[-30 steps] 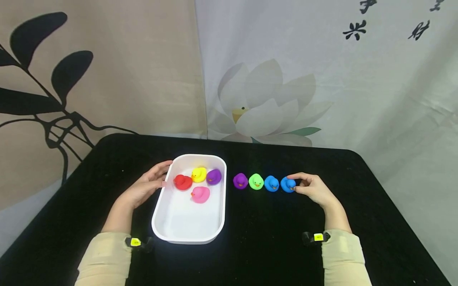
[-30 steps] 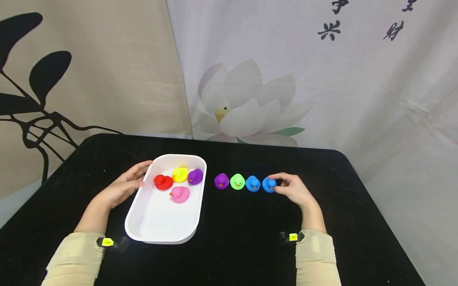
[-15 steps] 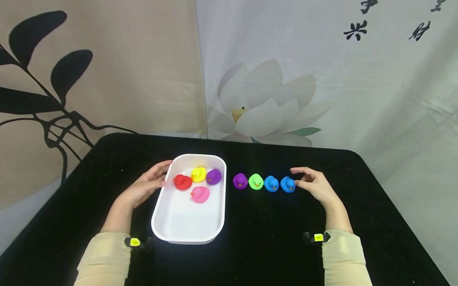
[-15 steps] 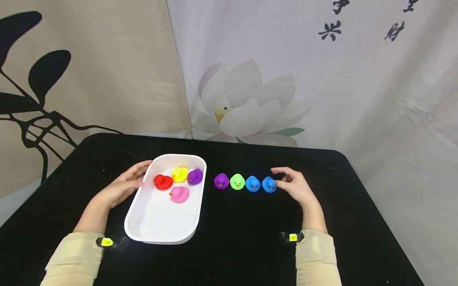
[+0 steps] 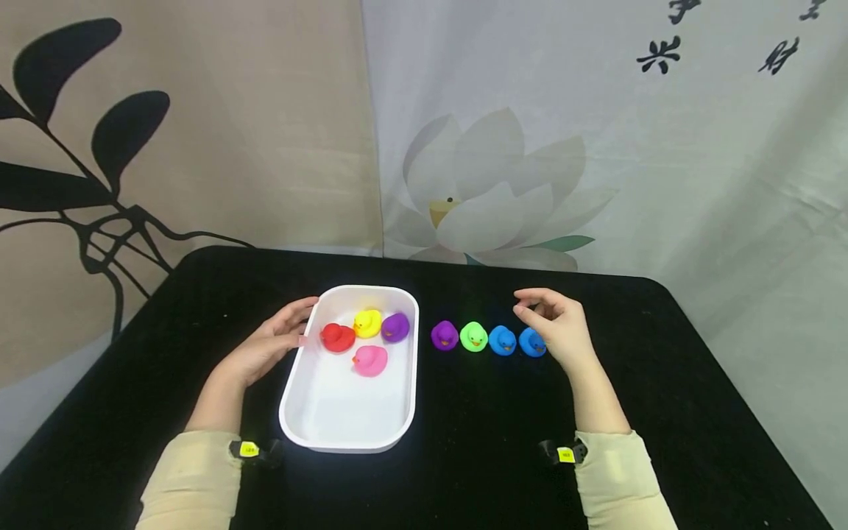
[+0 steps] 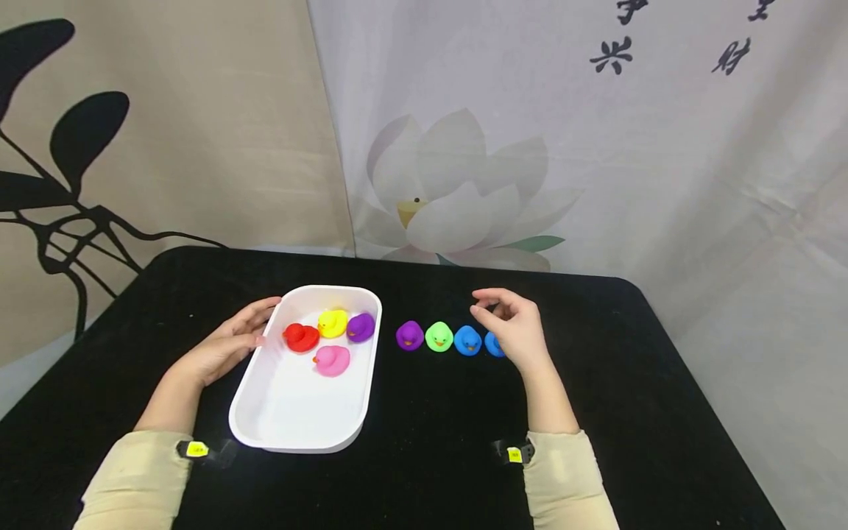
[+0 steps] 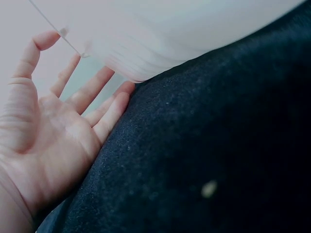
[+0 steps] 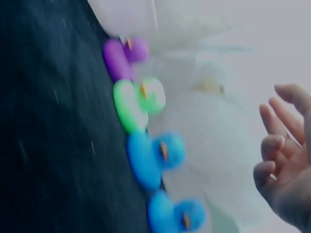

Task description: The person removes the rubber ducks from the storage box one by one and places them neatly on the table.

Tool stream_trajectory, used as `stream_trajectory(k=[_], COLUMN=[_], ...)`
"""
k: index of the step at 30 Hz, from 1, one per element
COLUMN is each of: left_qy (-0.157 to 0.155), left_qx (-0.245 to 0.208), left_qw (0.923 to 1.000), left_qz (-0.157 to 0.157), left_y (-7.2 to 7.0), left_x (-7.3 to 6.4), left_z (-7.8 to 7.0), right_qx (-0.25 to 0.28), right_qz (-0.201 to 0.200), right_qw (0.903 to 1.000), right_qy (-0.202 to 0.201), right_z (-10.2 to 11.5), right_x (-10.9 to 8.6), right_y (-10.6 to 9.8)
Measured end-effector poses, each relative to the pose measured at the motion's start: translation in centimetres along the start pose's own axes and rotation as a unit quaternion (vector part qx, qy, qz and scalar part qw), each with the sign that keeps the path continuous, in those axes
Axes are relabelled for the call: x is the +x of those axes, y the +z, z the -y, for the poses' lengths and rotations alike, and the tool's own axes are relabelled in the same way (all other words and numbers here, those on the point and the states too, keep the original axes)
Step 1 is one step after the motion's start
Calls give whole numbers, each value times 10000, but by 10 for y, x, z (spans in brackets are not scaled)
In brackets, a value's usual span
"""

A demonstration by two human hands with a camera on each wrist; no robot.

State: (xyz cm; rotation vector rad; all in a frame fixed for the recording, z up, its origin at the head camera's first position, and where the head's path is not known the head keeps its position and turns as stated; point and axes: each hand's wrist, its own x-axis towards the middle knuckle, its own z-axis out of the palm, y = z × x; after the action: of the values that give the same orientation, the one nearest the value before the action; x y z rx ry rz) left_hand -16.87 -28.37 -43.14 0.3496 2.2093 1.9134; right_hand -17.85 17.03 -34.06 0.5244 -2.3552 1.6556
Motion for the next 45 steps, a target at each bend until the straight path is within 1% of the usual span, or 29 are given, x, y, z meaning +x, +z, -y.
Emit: stream_trajectory(k=[2, 3, 9, 12, 17, 19, 22, 26, 28, 33, 36, 45], left_qy=[-12, -8, 8, 12, 23, 26, 18, 29, 45, 87, 85, 83], left_qx=[-10, -15, 9, 23, 14, 8, -1, -6, -2, -6, -3, -25], left_qw=[10000, 10000, 10000, 10000, 10000, 10000, 10000, 10000, 10000, 10000, 10000, 9999], left_qz=[-1, 8, 9, -9, -9, -8, 1, 19, 18, 24, 41, 54], left_y=[0, 0, 0, -1, -1, -1, -1, -1, -1, -1, -1, -2], left_x=[0, 0, 1, 0, 0, 0, 0, 0, 0, 0, 0, 0], left_z=[0, 0, 1, 1, 1, 1, 1, 1, 1, 1, 1, 0], right_qx=[67, 87, 81, -23, -261, -380, -583, -764, -861, -1042, -1272, -2159], right_qz=[-46, -65, -9, 84, 341, 510, 844, 1372, 1607, 2067, 2239, 2453], right_qw=[10000, 9999, 9999, 10000, 9987, 9976, 9946, 9876, 9832, 9725, 9658, 9449], right_qy=[-14, -14, 102, 29, -287, -283, -133, 16, 10, 234, 311, 178], right_z=[10, 11, 7, 13, 23, 26, 28, 32, 32, 35, 35, 28], right_x=[-1, -2, -5, -9, -15, -16, -16, -10, -6, 2, 6, 13], right_y=[11, 17, 52, 70, 99, 109, 124, 140, 148, 164, 171, 186])
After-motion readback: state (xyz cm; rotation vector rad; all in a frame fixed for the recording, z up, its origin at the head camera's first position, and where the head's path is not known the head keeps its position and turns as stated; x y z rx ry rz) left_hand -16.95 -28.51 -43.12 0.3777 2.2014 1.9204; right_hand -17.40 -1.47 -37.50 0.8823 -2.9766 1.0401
